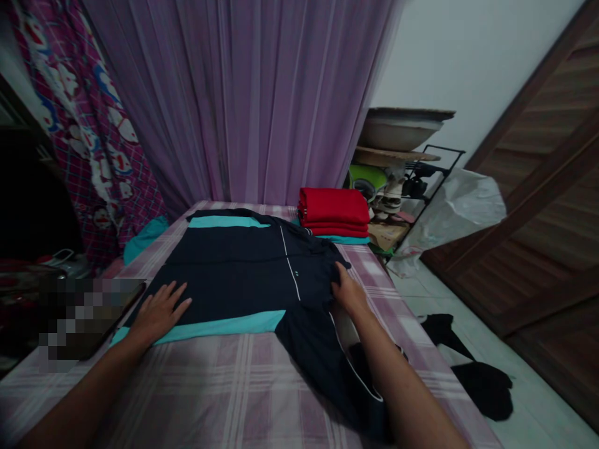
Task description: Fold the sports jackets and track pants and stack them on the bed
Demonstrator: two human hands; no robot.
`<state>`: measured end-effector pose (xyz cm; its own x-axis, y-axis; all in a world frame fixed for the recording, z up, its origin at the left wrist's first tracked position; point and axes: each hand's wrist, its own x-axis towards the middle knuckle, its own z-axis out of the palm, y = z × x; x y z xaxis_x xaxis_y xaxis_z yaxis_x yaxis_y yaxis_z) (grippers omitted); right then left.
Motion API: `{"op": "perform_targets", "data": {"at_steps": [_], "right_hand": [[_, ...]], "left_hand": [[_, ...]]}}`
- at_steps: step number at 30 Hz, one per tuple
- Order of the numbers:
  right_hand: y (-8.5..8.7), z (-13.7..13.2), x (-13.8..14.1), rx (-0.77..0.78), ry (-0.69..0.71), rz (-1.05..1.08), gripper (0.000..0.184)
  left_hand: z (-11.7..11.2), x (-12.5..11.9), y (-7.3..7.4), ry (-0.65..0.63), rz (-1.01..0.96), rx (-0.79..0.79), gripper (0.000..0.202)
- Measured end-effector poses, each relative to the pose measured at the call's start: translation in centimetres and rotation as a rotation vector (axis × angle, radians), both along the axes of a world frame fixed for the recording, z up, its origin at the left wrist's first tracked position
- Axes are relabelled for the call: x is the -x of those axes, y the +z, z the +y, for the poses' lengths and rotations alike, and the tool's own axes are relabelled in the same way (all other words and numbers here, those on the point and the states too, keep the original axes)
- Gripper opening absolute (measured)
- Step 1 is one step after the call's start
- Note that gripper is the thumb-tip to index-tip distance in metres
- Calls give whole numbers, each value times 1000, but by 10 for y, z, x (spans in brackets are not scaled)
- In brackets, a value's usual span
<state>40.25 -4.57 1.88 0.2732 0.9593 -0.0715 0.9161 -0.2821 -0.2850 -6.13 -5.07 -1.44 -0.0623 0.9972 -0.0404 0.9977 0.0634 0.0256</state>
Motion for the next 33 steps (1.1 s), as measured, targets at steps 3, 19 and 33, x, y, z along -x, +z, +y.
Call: {"op": "perform_targets", "data": {"at_steps": [3, 19, 33], "right_hand": [[-6, -9, -17, 60, 9, -125, 56], [-5, 62, 68, -85, 556, -214, 56], [-3, 92, 54, -233, 426, -338, 51]], "left_hand": [[-7, -1, -6, 1, -6, -10, 62], [25, -35, -2, -123, -36, -41, 60], [20, -36, -17, -205, -70, -104, 64]]}}
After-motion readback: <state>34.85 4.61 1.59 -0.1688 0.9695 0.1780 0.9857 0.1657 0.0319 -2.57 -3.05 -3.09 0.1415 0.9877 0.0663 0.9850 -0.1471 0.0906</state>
